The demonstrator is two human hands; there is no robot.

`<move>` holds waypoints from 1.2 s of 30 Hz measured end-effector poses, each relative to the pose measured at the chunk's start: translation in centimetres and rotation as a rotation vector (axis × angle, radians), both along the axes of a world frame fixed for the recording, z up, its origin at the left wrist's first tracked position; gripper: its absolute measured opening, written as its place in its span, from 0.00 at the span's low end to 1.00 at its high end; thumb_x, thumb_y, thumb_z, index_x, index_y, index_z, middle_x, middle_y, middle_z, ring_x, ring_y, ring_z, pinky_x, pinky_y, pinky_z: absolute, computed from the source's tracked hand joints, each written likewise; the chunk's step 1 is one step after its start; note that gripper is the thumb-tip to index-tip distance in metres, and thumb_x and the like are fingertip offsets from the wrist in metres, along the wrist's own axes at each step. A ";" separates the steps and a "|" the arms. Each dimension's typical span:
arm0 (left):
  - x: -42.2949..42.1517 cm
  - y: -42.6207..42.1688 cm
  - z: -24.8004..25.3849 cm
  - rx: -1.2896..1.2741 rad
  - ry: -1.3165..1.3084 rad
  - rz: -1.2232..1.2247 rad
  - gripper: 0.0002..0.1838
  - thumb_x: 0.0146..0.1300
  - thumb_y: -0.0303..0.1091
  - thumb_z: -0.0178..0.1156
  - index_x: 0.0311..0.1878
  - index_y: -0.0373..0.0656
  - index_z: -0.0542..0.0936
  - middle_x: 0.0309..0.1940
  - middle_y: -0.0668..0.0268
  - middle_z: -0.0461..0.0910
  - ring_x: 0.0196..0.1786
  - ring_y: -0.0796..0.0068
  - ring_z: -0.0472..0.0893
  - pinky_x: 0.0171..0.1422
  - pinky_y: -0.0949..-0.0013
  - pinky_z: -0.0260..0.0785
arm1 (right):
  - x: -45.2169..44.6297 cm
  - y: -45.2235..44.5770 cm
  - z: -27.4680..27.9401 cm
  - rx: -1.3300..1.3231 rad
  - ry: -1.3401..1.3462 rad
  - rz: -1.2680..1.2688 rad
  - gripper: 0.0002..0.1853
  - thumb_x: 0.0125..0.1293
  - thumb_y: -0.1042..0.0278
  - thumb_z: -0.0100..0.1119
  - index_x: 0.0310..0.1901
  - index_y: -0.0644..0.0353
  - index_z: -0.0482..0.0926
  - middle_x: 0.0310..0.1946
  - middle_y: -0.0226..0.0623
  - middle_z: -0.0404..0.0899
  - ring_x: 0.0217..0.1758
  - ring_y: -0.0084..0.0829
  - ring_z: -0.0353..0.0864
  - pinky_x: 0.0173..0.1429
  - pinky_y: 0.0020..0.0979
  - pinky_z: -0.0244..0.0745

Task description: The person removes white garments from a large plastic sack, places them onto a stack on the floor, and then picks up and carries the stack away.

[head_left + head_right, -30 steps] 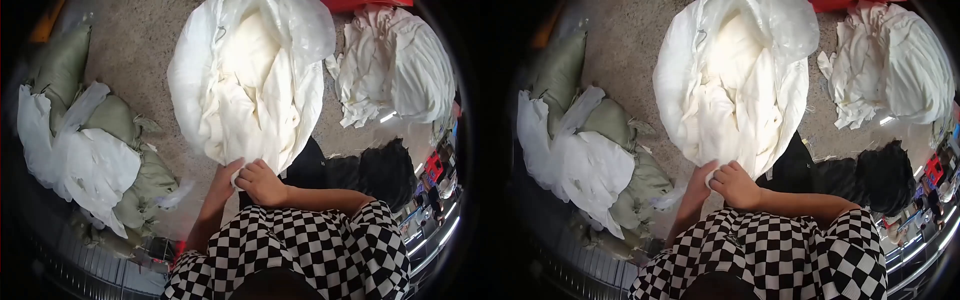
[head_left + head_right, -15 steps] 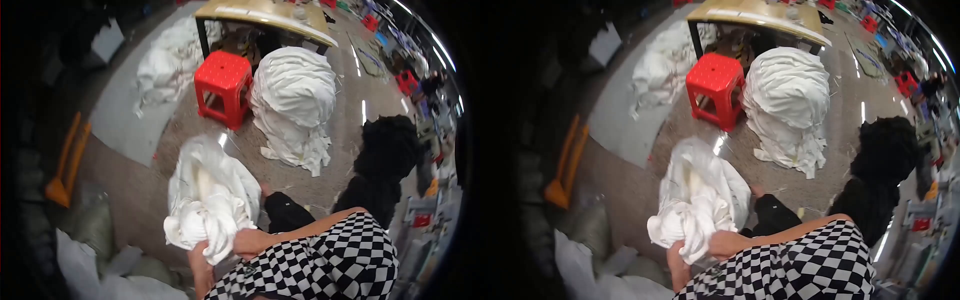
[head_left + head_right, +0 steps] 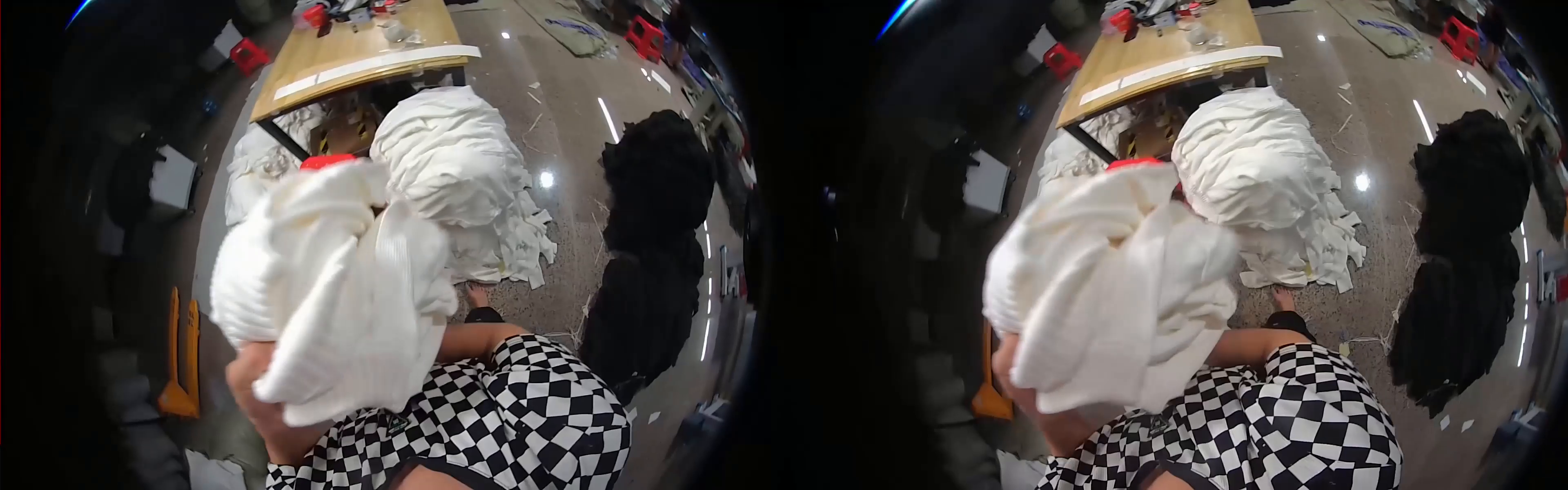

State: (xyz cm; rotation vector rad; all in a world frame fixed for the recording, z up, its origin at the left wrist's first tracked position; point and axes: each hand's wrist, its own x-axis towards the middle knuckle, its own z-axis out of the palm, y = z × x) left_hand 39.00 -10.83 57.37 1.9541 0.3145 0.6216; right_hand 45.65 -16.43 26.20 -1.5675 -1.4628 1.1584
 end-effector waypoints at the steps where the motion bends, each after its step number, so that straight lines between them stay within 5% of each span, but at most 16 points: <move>1: 1.4 1.0 0.5 -0.049 -0.062 0.025 0.13 0.60 0.33 0.50 0.38 0.29 0.74 0.31 0.62 0.77 0.33 0.77 0.76 0.37 0.75 0.69 | 2.4 -0.6 0.4 -0.009 -0.015 -0.031 0.18 0.55 0.64 0.53 0.48 0.57 0.74 0.42 0.42 0.73 0.47 0.41 0.72 0.54 0.40 0.64; 5: 8.7 3.6 3.3 -0.192 -0.303 -0.067 0.15 0.59 0.33 0.52 0.43 0.29 0.72 0.36 0.57 0.76 0.37 0.73 0.77 0.41 0.71 0.71 | 12.5 -4.2 2.8 -0.038 -0.116 -0.157 0.18 0.55 0.64 0.52 0.48 0.57 0.74 0.43 0.42 0.73 0.48 0.41 0.72 0.54 0.40 0.64; 11: 27.1 3.3 3.2 -0.391 -0.327 -0.522 0.21 0.57 0.34 0.56 0.51 0.29 0.69 0.44 0.50 0.75 0.44 0.67 0.78 0.47 0.67 0.73 | 28.6 -9.9 5.5 -0.054 -0.333 -0.309 0.18 0.56 0.63 0.52 0.49 0.56 0.74 0.44 0.42 0.74 0.49 0.41 0.71 0.55 0.40 0.64; 14: 36.5 0.6 1.6 -1.094 -0.135 -0.728 0.21 0.60 0.37 0.46 0.51 0.31 0.70 0.45 0.53 0.76 0.44 0.62 0.78 0.50 0.61 0.72 | 35.0 -12.6 4.9 -0.083 -0.421 -0.298 0.18 0.56 0.62 0.51 0.49 0.56 0.74 0.44 0.42 0.74 0.50 0.41 0.71 0.56 0.40 0.64; 17: 44.8 3.0 -5.9 -1.215 -0.064 -0.707 0.21 0.59 0.37 0.45 0.51 0.32 0.69 0.46 0.52 0.75 0.46 0.60 0.77 0.51 0.58 0.71 | 40.2 -14.5 3.5 -0.108 -0.464 -0.268 0.18 0.57 0.62 0.51 0.49 0.56 0.74 0.45 0.42 0.74 0.50 0.40 0.71 0.56 0.40 0.64; 20: 53.8 8.6 -20.5 -1.304 0.071 -0.630 0.20 0.60 0.36 0.44 0.52 0.36 0.70 0.47 0.54 0.75 0.46 0.60 0.77 0.51 0.57 0.71 | 43.7 -15.7 1.2 -0.113 -0.483 -0.218 0.18 0.57 0.62 0.51 0.49 0.56 0.74 0.46 0.42 0.74 0.51 0.40 0.71 0.56 0.39 0.64; 22: 56.9 9.4 -31.9 -1.238 0.250 -0.274 0.23 0.61 0.41 0.47 0.55 0.37 0.67 0.47 0.57 0.75 0.45 0.60 0.78 0.49 0.58 0.72 | 44.6 -17.1 -0.2 -0.104 -0.486 -0.236 0.18 0.58 0.61 0.50 0.50 0.56 0.74 0.46 0.42 0.74 0.51 0.40 0.71 0.56 0.39 0.64; 23: 56.9 8.1 -34.3 -0.933 0.400 -0.214 0.27 0.59 0.43 0.53 0.57 0.36 0.65 0.49 0.56 0.73 0.49 0.62 0.76 0.50 0.61 0.70 | 44.1 -17.5 0.7 -0.153 -0.499 -0.350 0.18 0.59 0.61 0.49 0.50 0.55 0.74 0.48 0.44 0.73 0.53 0.43 0.70 0.58 0.39 0.63; 24: 54.5 3.6 -32.0 -0.645 0.385 -0.202 0.35 0.56 0.44 0.58 0.62 0.34 0.59 0.55 0.53 0.67 0.56 0.62 0.69 0.58 0.63 0.64 | 45.3 -19.0 -2.8 -0.161 -0.517 -0.573 0.19 0.58 0.62 0.51 0.51 0.53 0.73 0.49 0.43 0.73 0.53 0.43 0.71 0.58 0.40 0.63; 25: 54.3 2.1 -35.0 -0.460 0.448 -0.257 0.41 0.53 0.47 0.60 0.63 0.35 0.55 0.58 0.50 0.62 0.60 0.57 0.63 0.61 0.61 0.59 | 47.4 -19.7 -2.8 -0.352 -0.919 -0.572 0.20 0.56 0.61 0.53 0.52 0.51 0.72 0.50 0.43 0.72 0.54 0.42 0.69 0.58 0.41 0.62; 26: 54.2 0.5 -38.1 -0.263 0.503 -0.307 0.46 0.50 0.50 0.61 0.65 0.36 0.51 0.61 0.47 0.56 0.63 0.53 0.58 0.64 0.59 0.55 | 49.6 -21.9 -4.7 0.049 -0.968 -0.871 0.25 0.54 0.60 0.55 0.56 0.49 0.69 0.53 0.43 0.69 0.58 0.43 0.65 0.59 0.46 0.59; 27: 54.0 -1.0 -41.1 -0.072 0.542 -0.349 0.52 0.47 0.54 0.63 0.67 0.37 0.47 0.64 0.44 0.51 0.67 0.48 0.52 0.67 0.58 0.50 | 49.8 -21.6 -2.1 -0.185 -1.178 -0.954 0.30 0.54 0.60 0.57 0.60 0.47 0.63 0.61 0.43 0.59 0.65 0.46 0.55 0.61 0.55 0.52; 28: 54.5 -2.5 -44.3 0.225 0.511 -0.371 0.52 0.45 0.54 0.64 0.67 0.39 0.48 0.64 0.41 0.48 0.67 0.44 0.50 0.66 0.55 0.50 | 51.4 -21.9 -3.5 -0.301 -1.108 -0.970 0.34 0.53 0.58 0.58 0.63 0.45 0.59 0.64 0.43 0.53 0.67 0.46 0.50 0.61 0.57 0.50; 32: 55.0 -5.7 -45.2 0.428 0.500 -0.289 0.51 0.42 0.56 0.63 0.64 0.33 0.54 0.63 0.36 0.42 0.66 0.40 0.48 0.67 0.53 0.48 | 56.1 -21.3 -11.4 -0.373 -0.813 -1.121 0.38 0.52 0.52 0.60 0.65 0.40 0.55 0.67 0.44 0.45 0.69 0.47 0.45 0.62 0.60 0.46; 36: 56.6 -5.2 -46.5 0.404 0.665 -0.303 0.49 0.41 0.55 0.63 0.62 0.32 0.59 0.62 0.40 0.47 0.63 0.43 0.53 0.66 0.55 0.52 | 56.6 -20.6 -14.0 -0.356 -0.958 -1.125 0.40 0.52 0.48 0.59 0.66 0.42 0.54 0.67 0.44 0.46 0.69 0.47 0.46 0.64 0.56 0.48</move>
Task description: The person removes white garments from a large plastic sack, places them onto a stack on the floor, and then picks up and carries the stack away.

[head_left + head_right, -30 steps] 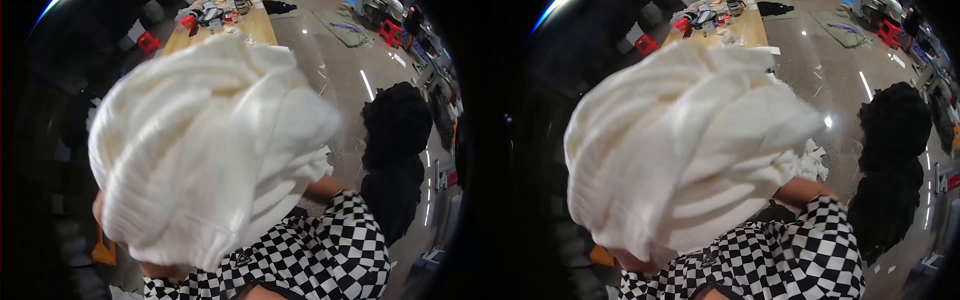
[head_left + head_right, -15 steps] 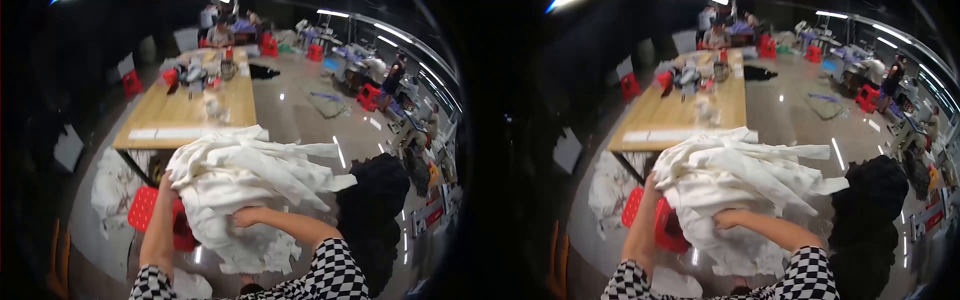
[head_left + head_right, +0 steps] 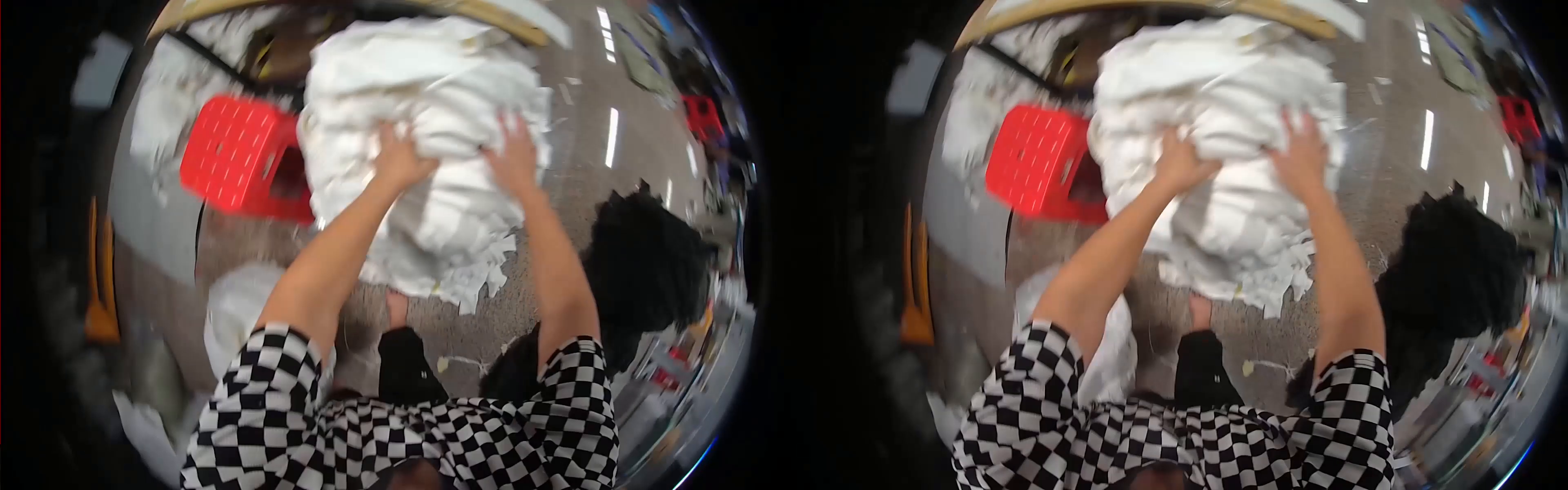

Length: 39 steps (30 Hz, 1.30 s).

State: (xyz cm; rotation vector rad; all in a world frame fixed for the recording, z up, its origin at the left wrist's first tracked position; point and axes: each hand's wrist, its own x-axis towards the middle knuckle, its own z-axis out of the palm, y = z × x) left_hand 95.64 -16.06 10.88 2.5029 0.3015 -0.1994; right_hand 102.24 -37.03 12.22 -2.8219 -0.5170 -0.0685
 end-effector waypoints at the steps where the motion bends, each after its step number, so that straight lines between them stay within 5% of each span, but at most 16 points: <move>1: 0.0 0.5 0.0 -0.024 0.041 0.005 0.50 0.40 0.57 0.62 0.62 0.33 0.58 0.63 0.39 0.47 0.65 0.44 0.52 0.66 0.55 0.52 | 0.7 -0.8 -1.8 0.011 -0.126 0.076 0.39 0.53 0.48 0.59 0.65 0.47 0.54 0.65 0.45 0.51 0.68 0.47 0.49 0.66 0.49 0.49; 4: -2.1 1.4 -1.0 -0.250 -0.141 0.014 0.46 0.44 0.57 0.60 0.64 0.41 0.59 0.63 0.40 0.51 0.68 0.45 0.47 0.68 0.53 0.47 | 1.8 -1.8 -2.0 0.155 -0.125 0.250 0.37 0.52 0.57 0.61 0.61 0.64 0.59 0.60 0.51 0.59 0.65 0.49 0.53 0.68 0.42 0.48; 6: -7.3 1.3 0.8 -0.188 -0.435 0.206 0.40 0.45 0.49 0.61 0.62 0.42 0.63 0.64 0.43 0.51 0.66 0.42 0.51 0.68 0.52 0.47 | 3.4 -3.0 -3.2 0.163 -0.165 0.316 0.38 0.50 0.58 0.60 0.62 0.62 0.57 0.61 0.52 0.57 0.66 0.50 0.53 0.68 0.44 0.45; 9: -19.4 2.8 2.4 -0.184 -0.525 0.397 0.30 0.48 0.37 0.59 0.57 0.40 0.66 0.62 0.44 0.54 0.65 0.45 0.55 0.66 0.53 0.50 | 2.6 -2.8 -1.5 -0.109 -0.253 0.205 0.39 0.54 0.52 0.56 0.64 0.60 0.55 0.62 0.57 0.54 0.66 0.53 0.51 0.67 0.47 0.48; 13: -39.9 5.9 -2.2 -0.113 -0.177 0.725 0.23 0.51 0.27 0.55 0.54 0.40 0.70 0.60 0.46 0.60 0.63 0.48 0.59 0.67 0.59 0.51 | -1.7 -0.2 1.9 -0.162 -0.463 0.107 0.32 0.58 0.55 0.52 0.62 0.63 0.60 0.61 0.57 0.57 0.64 0.51 0.56 0.65 0.45 0.52; 16: -52.9 9.5 -4.4 0.035 0.001 0.967 0.20 0.52 0.27 0.54 0.51 0.37 0.72 0.54 0.49 0.68 0.58 0.51 0.66 0.63 0.61 0.58 | -12.4 8.2 5.4 0.223 -0.371 0.380 0.27 0.59 0.63 0.52 0.59 0.64 0.63 0.58 0.55 0.62 0.62 0.48 0.60 0.64 0.41 0.55; 18: -57.7 12.3 -5.6 0.049 0.039 0.995 0.19 0.52 0.26 0.52 0.50 0.37 0.72 0.51 0.50 0.71 0.55 0.54 0.69 0.60 0.62 0.61 | -20.1 13.4 3.1 0.296 -0.065 0.397 0.23 0.59 0.69 0.51 0.57 0.65 0.66 0.54 0.51 0.68 0.58 0.44 0.66 0.62 0.37 0.59; 19: -59.4 14.0 -6.5 0.060 0.058 0.993 0.19 0.52 0.26 0.51 0.50 0.36 0.72 0.50 0.51 0.72 0.55 0.55 0.70 0.59 0.63 0.62 | -23.3 15.1 0.5 0.154 0.071 0.542 0.21 0.57 0.72 0.52 0.54 0.64 0.68 0.51 0.46 0.72 0.55 0.42 0.70 0.59 0.35 0.63; 22: -62.6 18.5 -11.9 0.048 0.045 0.986 0.18 0.52 0.25 0.49 0.49 0.35 0.73 0.45 0.50 0.74 0.50 0.54 0.73 0.55 0.62 0.65 | -38.0 24.8 -3.6 0.273 0.716 0.834 0.17 0.58 0.76 0.52 0.51 0.64 0.71 0.46 0.45 0.75 0.50 0.36 0.75 0.55 0.29 0.66; 25: -65.4 21.8 -20.6 -0.199 -0.035 1.149 0.16 0.57 0.27 0.50 0.50 0.35 0.73 0.47 0.50 0.75 0.50 0.57 0.75 0.54 0.65 0.65 | -50.8 32.6 -10.7 0.480 0.987 1.169 0.17 0.53 0.76 0.56 0.46 0.64 0.73 0.42 0.49 0.75 0.46 0.47 0.74 0.50 0.37 0.70; 27: -66.7 23.3 -23.2 -0.459 0.000 1.294 0.17 0.58 0.29 0.49 0.51 0.36 0.72 0.47 0.50 0.75 0.50 0.57 0.75 0.55 0.66 0.65 | -58.0 36.5 -16.0 0.324 0.981 1.264 0.16 0.55 0.73 0.53 0.46 0.64 0.71 0.38 0.47 0.75 0.42 0.45 0.74 0.46 0.38 0.71; 30: -74.6 24.5 -25.3 -0.385 0.384 1.103 0.19 0.59 0.34 0.50 0.53 0.37 0.71 0.49 0.50 0.74 0.52 0.54 0.73 0.57 0.64 0.63 | -67.5 38.9 -22.6 -0.045 1.036 1.212 0.18 0.57 0.67 0.51 0.50 0.61 0.69 0.40 0.45 0.75 0.45 0.44 0.74 0.50 0.41 0.67; 31: -79.0 24.3 -26.7 -0.033 0.462 1.020 0.22 0.58 0.40 0.52 0.53 0.38 0.71 0.48 0.50 0.74 0.53 0.51 0.72 0.59 0.60 0.61 | -70.8 38.6 -23.3 -0.208 1.030 1.243 0.19 0.58 0.65 0.51 0.52 0.60 0.68 0.41 0.45 0.75 0.46 0.44 0.73 0.51 0.42 0.66; 32: -82.4 25.0 -25.2 0.037 0.383 0.993 0.25 0.53 0.43 0.54 0.52 0.40 0.71 0.46 0.49 0.75 0.50 0.50 0.73 0.57 0.57 0.63 | -73.7 37.9 -23.9 -0.375 1.020 1.277 0.20 0.58 0.63 0.50 0.53 0.59 0.67 0.42 0.45 0.75 0.48 0.44 0.73 0.53 0.43 0.65; 34: -88.9 27.3 -21.3 -0.136 0.857 1.025 0.39 0.45 0.48 0.62 0.60 0.40 0.64 0.54 0.45 0.68 0.57 0.52 0.68 0.61 0.58 0.59 | -79.1 34.2 -24.0 -0.360 1.390 1.304 0.21 0.60 0.58 0.49 0.53 0.57 0.67 0.46 0.46 0.74 0.52 0.46 0.71 0.55 0.44 0.62; 39: -106.6 23.0 -25.0 -0.049 0.689 0.952 0.47 0.43 0.44 0.65 0.65 0.37 0.55 0.59 0.51 0.65 0.62 0.57 0.64 0.66 0.64 0.54 | -89.2 33.4 -20.1 -0.782 1.689 1.469 0.24 0.59 0.54 0.49 0.55 0.56 0.66 0.49 0.51 0.71 0.55 0.45 0.69 0.57 0.41 0.64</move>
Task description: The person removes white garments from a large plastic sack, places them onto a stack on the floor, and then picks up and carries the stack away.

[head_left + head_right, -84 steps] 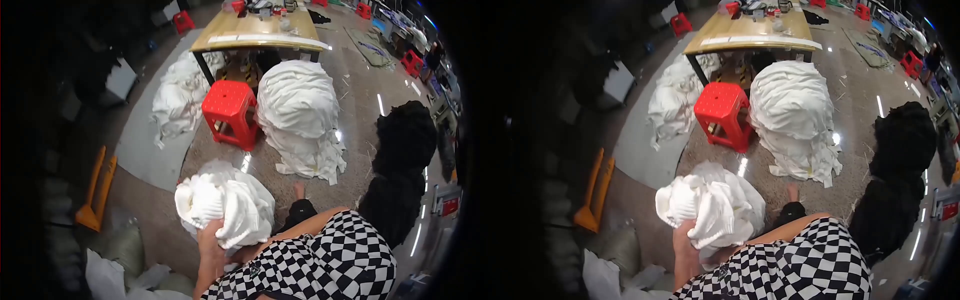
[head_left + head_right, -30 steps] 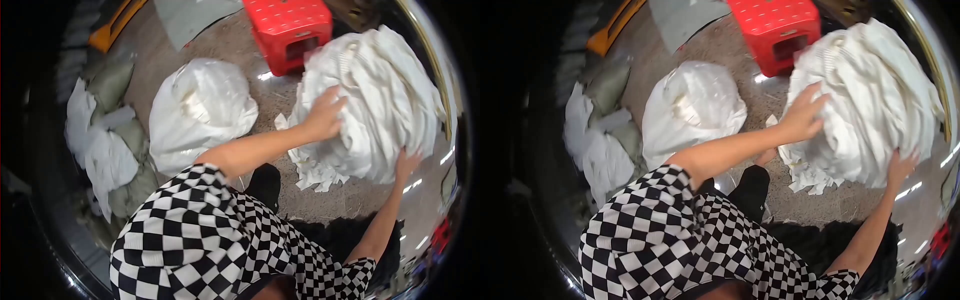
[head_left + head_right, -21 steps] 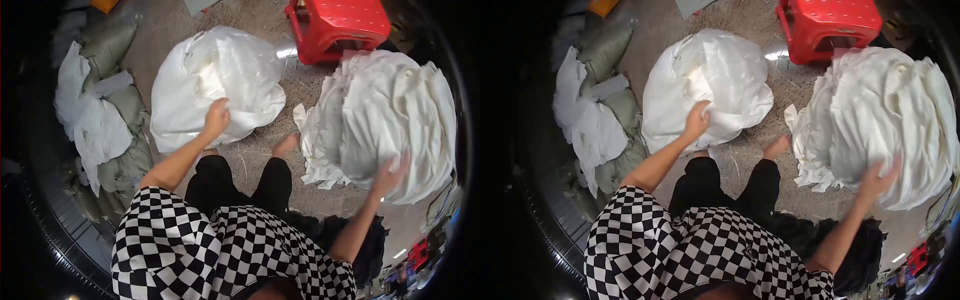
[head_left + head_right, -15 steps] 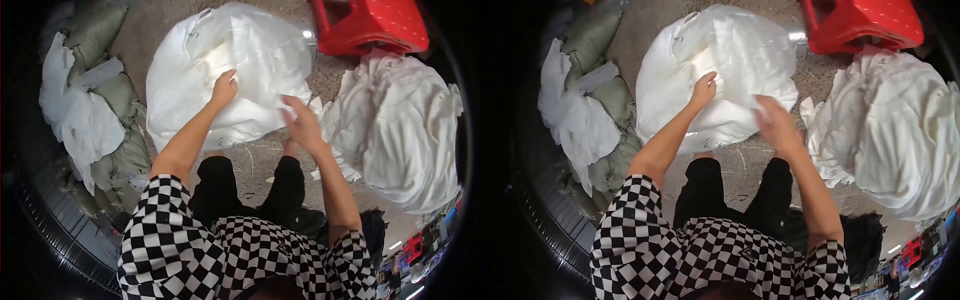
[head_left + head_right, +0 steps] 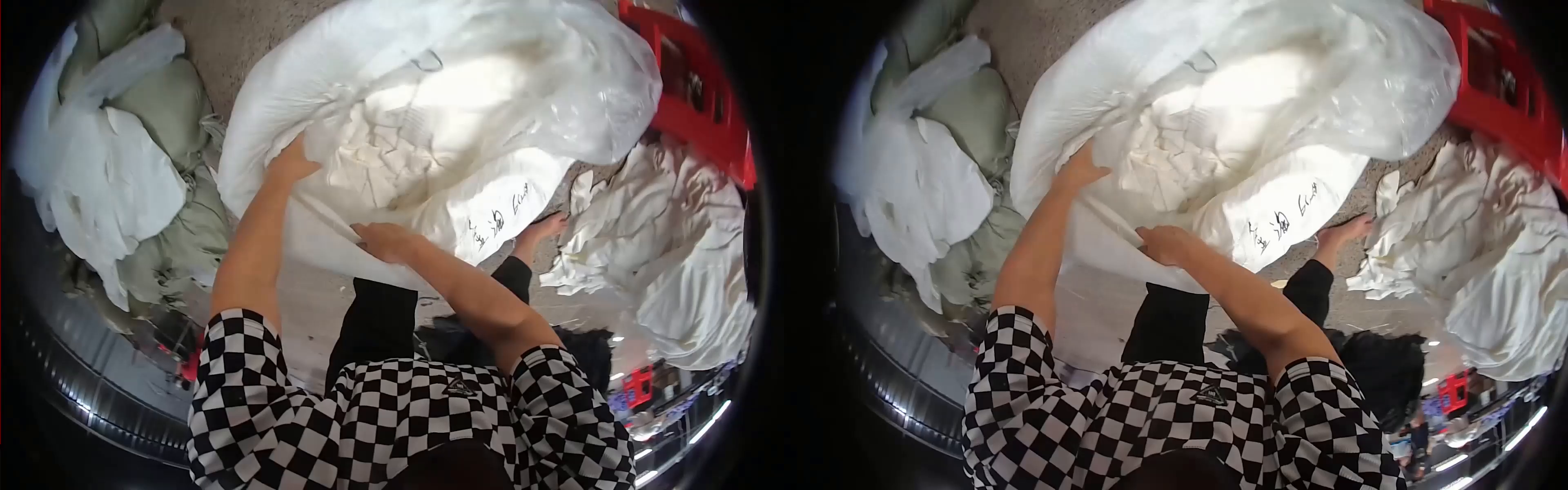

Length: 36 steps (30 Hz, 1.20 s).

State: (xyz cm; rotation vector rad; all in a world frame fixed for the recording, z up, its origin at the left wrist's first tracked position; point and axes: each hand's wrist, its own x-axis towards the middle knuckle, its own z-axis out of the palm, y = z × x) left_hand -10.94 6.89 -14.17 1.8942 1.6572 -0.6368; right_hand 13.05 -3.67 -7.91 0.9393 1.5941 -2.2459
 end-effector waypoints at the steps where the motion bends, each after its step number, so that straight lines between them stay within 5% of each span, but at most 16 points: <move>1: 0.3 0.8 0.8 -0.131 -0.069 0.143 0.46 0.43 0.45 0.65 0.64 0.37 0.56 0.58 0.51 0.65 0.62 0.57 0.64 0.65 0.64 0.55 | -0.8 0.5 0.2 0.071 -0.034 0.017 0.24 0.59 0.54 0.49 0.55 0.57 0.67 0.50 0.51 0.70 0.55 0.45 0.69 0.58 0.41 0.64; 3: 3.0 3.9 3.6 -0.393 -0.227 0.413 0.44 0.44 0.48 0.64 0.62 0.35 0.60 0.58 0.50 0.66 0.62 0.55 0.64 0.65 0.65 0.55 | -1.1 2.0 -0.2 0.218 -0.104 0.049 0.25 0.59 0.53 0.49 0.55 0.57 0.67 0.52 0.51 0.69 0.56 0.44 0.69 0.58 0.42 0.64; 5: 1.4 4.8 -1.5 -0.238 -0.327 0.320 0.40 0.46 0.52 0.62 0.58 0.34 0.66 0.55 0.49 0.69 0.60 0.56 0.67 0.62 0.66 0.58 | 1.1 4.9 -1.9 0.188 -0.106 -0.225 0.27 0.58 0.50 0.51 0.56 0.57 0.67 0.53 0.49 0.68 0.56 0.43 0.68 0.59 0.41 0.64; 7: 4.1 9.1 2.7 -0.397 -0.260 0.558 0.37 0.51 0.50 0.59 0.59 0.35 0.64 0.59 0.49 0.64 0.62 0.59 0.64 0.63 0.65 0.58 | 4.9 8.8 -5.6 0.083 -0.135 -0.372 0.28 0.55 0.55 0.60 0.55 0.61 0.67 0.40 0.41 0.76 0.43 0.34 0.76 0.50 0.33 0.70; 9: 3.4 11.6 2.8 -0.519 -0.468 0.548 0.36 0.51 0.50 0.59 0.58 0.34 0.66 0.58 0.48 0.65 0.60 0.56 0.66 0.60 0.63 0.61 | 8.5 14.5 -7.5 0.207 -0.333 -0.486 0.30 0.54 0.56 0.60 0.55 0.63 0.65 0.37 0.37 0.78 0.40 0.33 0.77 0.47 0.29 0.71; 10: 3.6 10.2 1.1 -0.239 -0.344 0.454 0.35 0.51 0.48 0.60 0.57 0.35 0.65 0.57 0.49 0.66 0.57 0.53 0.68 0.57 0.58 0.63 | 10.2 16.6 -9.3 0.404 -0.401 -0.544 0.29 0.55 0.57 0.59 0.55 0.63 0.65 0.37 0.41 0.79 0.42 0.35 0.78 0.47 0.32 0.71; 13: 7.0 4.4 2.8 -0.150 0.059 0.012 0.35 0.49 0.44 0.62 0.59 0.39 0.65 0.53 0.53 0.69 0.56 0.54 0.68 0.56 0.56 0.62 | 11.7 24.0 -10.4 0.819 -0.386 -0.448 0.25 0.57 0.52 0.53 0.48 0.65 0.72 0.37 0.51 0.78 0.43 0.44 0.78 0.48 0.37 0.71; 15: 7.5 -2.3 2.9 -0.028 -0.106 -0.313 0.34 0.47 0.39 0.62 0.59 0.43 0.64 0.50 0.58 0.71 0.59 0.59 0.65 0.59 0.53 0.58 | 9.3 25.4 -7.6 0.776 -0.582 -0.214 0.22 0.57 0.53 0.51 0.45 0.64 0.75 0.37 0.51 0.78 0.42 0.46 0.77 0.48 0.39 0.71; 17: 7.7 -4.4 4.8 -0.457 -0.228 -0.563 0.27 0.47 0.37 0.60 0.53 0.43 0.71 0.51 0.61 0.70 0.61 0.62 0.61 0.62 0.52 0.53 | 6.8 23.2 -6.8 0.801 -0.600 -0.165 0.17 0.56 0.58 0.47 0.38 0.61 0.78 0.35 0.49 0.78 0.40 0.46 0.78 0.46 0.42 0.71; 20: 3.9 -8.2 3.7 -0.665 -0.122 -0.470 0.16 0.46 0.34 0.60 0.42 0.46 0.78 0.52 0.62 0.68 0.59 0.64 0.63 0.60 0.50 0.54 | 3.8 15.4 -7.6 0.584 -0.486 -0.067 0.10 0.56 0.65 0.47 0.34 0.57 0.76 0.29 0.45 0.78 0.37 0.46 0.76 0.43 0.42 0.70; 22: 1.4 -7.3 4.3 -0.670 -0.078 -0.484 0.13 0.45 0.34 0.60 0.38 0.47 0.81 0.49 0.63 0.70 0.57 0.64 0.65 0.59 0.54 0.56 | 2.2 10.5 -6.7 0.424 -0.528 0.021 0.12 0.53 0.69 0.50 0.41 0.58 0.73 0.40 0.46 0.76 0.46 0.43 0.74 0.48 0.40 0.69; 23: 0.4 -6.4 4.6 -0.665 -0.047 -0.511 0.13 0.45 0.34 0.60 0.37 0.47 0.81 0.47 0.63 0.71 0.56 0.65 0.65 0.58 0.57 0.57 | 2.2 7.8 -6.9 0.620 -0.564 0.173 0.14 0.56 0.68 0.48 0.46 0.56 0.71 0.51 0.40 0.69 0.54 0.39 0.69 0.53 0.40 0.66; 24: -0.2 -5.6 5.0 -0.660 -0.014 -0.539 0.13 0.45 0.35 0.59 0.37 0.48 0.82 0.44 0.63 0.72 0.55 0.65 0.66 0.58 0.60 0.57 | 2.1 6.5 -6.1 0.730 -0.594 0.282 0.16 0.56 0.70 0.48 0.48 0.55 0.69 0.52 0.38 0.65 0.58 0.36 0.63 0.57 0.41 0.61; 27: 1.0 -4.2 6.5 -0.646 -0.016 -0.709 0.10 0.46 0.33 0.59 0.33 0.46 0.81 0.43 0.63 0.73 0.54 0.65 0.67 0.55 0.61 0.60 | 0.6 3.7 -5.3 1.017 -0.557 0.000 0.17 0.54 0.71 0.48 0.48 0.55 0.70 0.49 0.39 0.66 0.59 0.35 0.61 0.58 0.43 0.59; 33: 2.1 -7.3 3.5 -0.282 -0.448 -0.580 0.06 0.48 0.30 0.55 0.29 0.39 0.77 0.41 0.59 0.74 0.51 0.62 0.72 0.49 0.60 0.66 | -3.3 -6.1 -4.4 0.225 -0.173 0.187 0.19 0.50 0.62 0.58 0.47 0.49 0.73 0.47 0.40 0.72 0.52 0.41 0.70 0.51 0.45 0.65; 36: 2.8 -8.2 1.5 -0.593 -0.045 -0.115 0.09 0.52 0.34 0.54 0.31 0.40 0.79 0.36 0.55 0.77 0.36 0.59 0.76 0.41 0.61 0.67 | -2.5 -7.6 -2.0 0.221 -0.146 0.311 0.17 0.51 0.64 0.56 0.45 0.50 0.75 0.45 0.43 0.72 0.50 0.43 0.72 0.46 0.43 0.68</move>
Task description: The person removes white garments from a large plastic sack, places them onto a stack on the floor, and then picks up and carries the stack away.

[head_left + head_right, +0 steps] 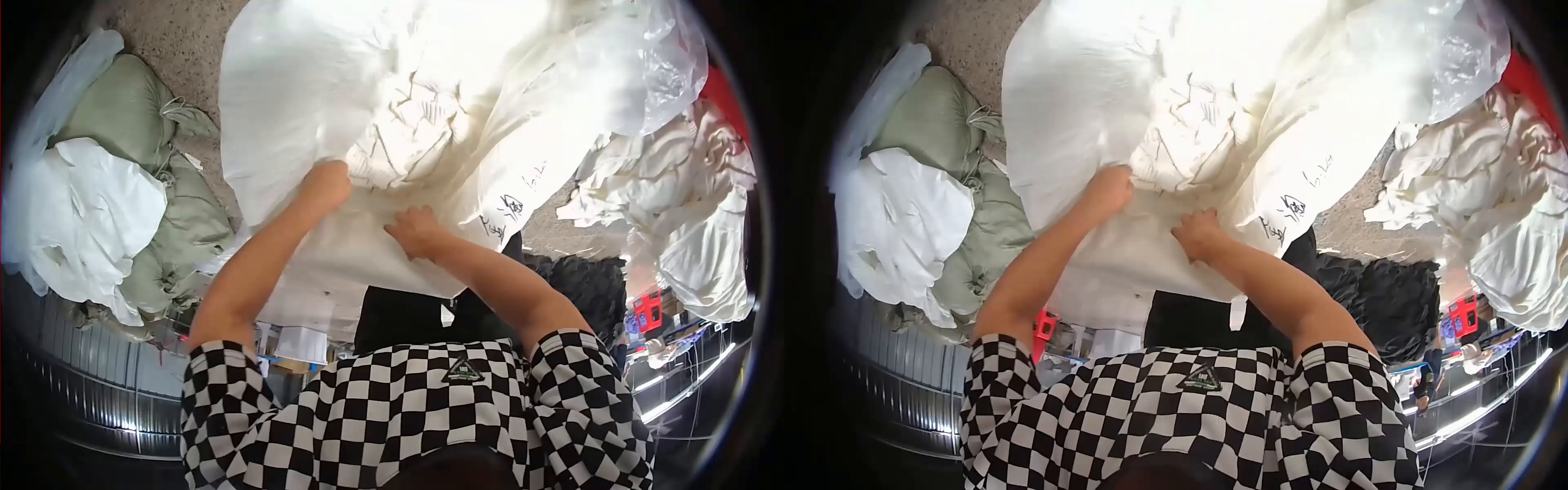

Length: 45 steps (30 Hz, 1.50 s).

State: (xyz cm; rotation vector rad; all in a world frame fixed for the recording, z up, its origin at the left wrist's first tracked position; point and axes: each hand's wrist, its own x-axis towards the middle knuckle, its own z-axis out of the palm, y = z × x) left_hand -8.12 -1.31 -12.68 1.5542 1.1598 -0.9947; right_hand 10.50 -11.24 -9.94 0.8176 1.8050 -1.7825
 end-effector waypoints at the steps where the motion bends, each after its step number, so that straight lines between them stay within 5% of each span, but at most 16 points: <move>1: -0.6 -0.6 -1.3 -0.032 0.056 0.031 0.10 0.53 0.36 0.54 0.33 0.40 0.78 0.36 0.56 0.77 0.36 0.59 0.76 0.40 0.59 0.67 | 0.2 0.4 0.7 0.018 -0.002 0.025 0.16 0.52 0.65 0.55 0.45 0.51 0.75 0.45 0.44 0.73 0.49 0.43 0.72 0.44 0.43 0.69; 3: -0.7 -0.6 -3.0 -0.086 0.162 0.097 0.13 0.56 0.38 0.53 0.37 0.39 0.77 0.36 0.56 0.78 0.36 0.59 0.77 0.38 0.56 0.67 | -0.2 -0.1 -0.3 -0.038 -0.005 -0.037 0.16 0.53 0.68 0.52 0.46 0.53 0.74 0.42 0.46 0.74 0.47 0.45 0.74 0.44 0.43 0.69; 6: 1.1 0.9 -2.8 -0.253 0.341 1.194 0.17 0.57 0.42 0.53 0.44 0.39 0.74 0.39 0.59 0.78 0.38 0.61 0.77 0.43 0.51 0.67 | -1.0 -0.2 -2.3 0.066 -0.091 -0.511 0.14 0.55 0.71 0.48 0.45 0.59 0.74 0.38 0.50 0.75 0.44 0.47 0.75 0.45 0.43 0.69; 10: 0.9 2.6 -2.9 -0.338 0.312 1.781 0.16 0.60 0.36 0.51 0.50 0.40 0.69 0.46 0.61 0.74 0.50 0.64 0.72 0.55 0.53 0.63 | -2.3 2.3 -3.4 0.052 -0.224 -1.099 0.14 0.55 0.75 0.44 0.43 0.65 0.73 0.36 0.51 0.76 0.44 0.48 0.74 0.48 0.40 0.69; 13: 2.2 4.9 -4.2 -0.302 0.058 2.246 0.15 0.61 0.32 0.49 0.50 0.37 0.69 0.47 0.59 0.73 0.51 0.64 0.72 0.58 0.54 0.61 | -3.3 1.9 -6.0 -0.296 -0.238 -1.415 0.17 0.56 0.76 0.41 0.46 0.66 0.72 0.34 0.50 0.77 0.44 0.48 0.74 0.51 0.39 0.68; 14: 2.3 5.7 -4.6 -0.350 -0.078 2.228 0.15 0.61 0.31 0.48 0.50 0.37 0.68 0.48 0.59 0.72 0.51 0.64 0.72 0.59 0.55 0.61 | -2.9 1.9 -6.2 -0.434 -0.172 -1.439 0.21 0.55 0.76 0.40 0.52 0.63 0.68 0.40 0.50 0.75 0.48 0.47 0.73 0.53 0.38 0.67; 16: 2.4 7.3 -4.5 -0.438 -0.363 2.191 0.15 0.61 0.30 0.47 0.51 0.36 0.68 0.49 0.59 0.71 0.51 0.64 0.72 0.60 0.56 0.60 | -2.9 1.3 -4.0 -0.126 -0.158 -1.114 0.22 0.55 0.75 0.41 0.54 0.63 0.67 0.45 0.49 0.71 0.51 0.46 0.70 0.54 0.37 0.66; 18: 2.3 7.3 -4.3 -0.445 -0.411 1.985 0.16 0.62 0.31 0.47 0.52 0.38 0.68 0.49 0.59 0.72 0.52 0.65 0.71 0.60 0.57 0.60 | -2.4 0.7 -0.9 0.018 -0.179 -0.790 0.24 0.54 0.75 0.41 0.56 0.62 0.66 0.54 0.47 0.65 0.55 0.45 0.67 0.57 0.38 0.64; 21: 2.6 6.7 -3.1 -0.280 -0.296 1.606 0.18 0.61 0.33 0.51 0.53 0.39 0.67 0.47 0.60 0.73 0.50 0.68 0.73 0.54 0.60 0.65 | -1.2 -1.8 -0.2 0.188 -0.083 -0.467 0.22 0.55 0.74 0.42 0.54 0.62 0.66 0.51 0.48 0.67 0.54 0.47 0.68 0.56 0.39 0.65; 24: 4.1 4.6 -1.4 -0.039 -0.106 1.441 0.21 0.55 0.32 0.59 0.51 0.38 0.68 0.44 0.62 0.75 0.42 0.71 0.77 0.40 0.67 0.72 | -0.3 -3.1 -3.6 -0.082 -0.051 -0.951 0.19 0.57 0.71 0.47 0.51 0.63 0.68 0.49 0.48 0.67 0.50 0.47 0.70 0.53 0.40 0.67; 27: 3.6 -1.2 -2.9 0.121 -0.095 1.304 0.11 0.53 0.31 0.61 0.39 0.38 0.75 0.32 0.67 0.77 0.34 0.76 0.76 0.35 0.72 0.69 | 0.8 3.2 -3.6 -0.618 -0.252 -1.771 0.18 0.56 0.67 0.53 0.49 0.63 0.68 0.48 0.49 0.67 0.46 0.45 0.72 0.51 0.40 0.69; 30: 3.8 -2.5 -0.7 0.447 -0.022 1.057 0.11 0.55 0.34 0.60 0.37 0.37 0.75 0.29 0.70 0.76 0.31 0.79 0.72 0.34 0.75 0.66 | -0.7 4.8 -4.4 0.193 -0.451 -1.225 0.19 0.55 0.65 0.56 0.47 0.61 0.68 0.46 0.47 0.67 0.45 0.44 0.72 0.49 0.40 0.70; 34: 0.3 -2.7 2.8 0.595 0.044 1.648 0.20 0.59 0.39 0.56 0.48 0.32 0.70 0.37 0.66 0.74 0.35 0.78 0.73 0.38 0.76 0.65 | -1.2 5.9 -4.1 0.271 -0.540 -1.042 0.19 0.53 0.65 0.57 0.47 0.59 0.69 0.43 0.45 0.67 0.45 0.43 0.71 0.46 0.39 0.71; 37: -3.1 -3.4 3.8 0.697 0.265 1.879 0.19 0.56 0.38 0.60 0.44 0.31 0.72 0.36 0.65 0.76 0.39 0.79 0.75 0.44 0.78 0.66 | -1.6 5.2 -4.9 0.299 -0.534 -1.064 0.19 0.51 0.64 0.58 0.45 0.59 0.68 0.42 0.43 0.66 0.45 0.44 0.70 0.45 0.41 0.71; 43: -1.8 -4.2 2.7 0.755 0.077 1.134 0.11 0.57 0.35 0.59 0.26 0.38 0.73 0.23 0.72 0.72 0.28 0.84 0.69 0.35 0.80 0.61 | -2.0 6.3 -4.7 0.346 -0.558 -1.026 0.14 0.52 0.67 0.54 0.41 0.59 0.71 0.40 0.45 0.68 0.42 0.45 0.72 0.41 0.42 0.71; 45: 0.6 -3.3 3.2 0.660 -0.019 1.207 0.12 0.57 0.36 0.59 0.24 0.39 0.71 0.21 0.73 0.70 0.26 0.85 0.66 0.33 0.80 0.59 | -2.0 7.1 -5.3 0.256 -0.594 -1.029 0.12 0.52 0.66 0.53 0.39 0.59 0.71 0.38 0.46 0.70 0.41 0.46 0.73 0.40 0.42 0.71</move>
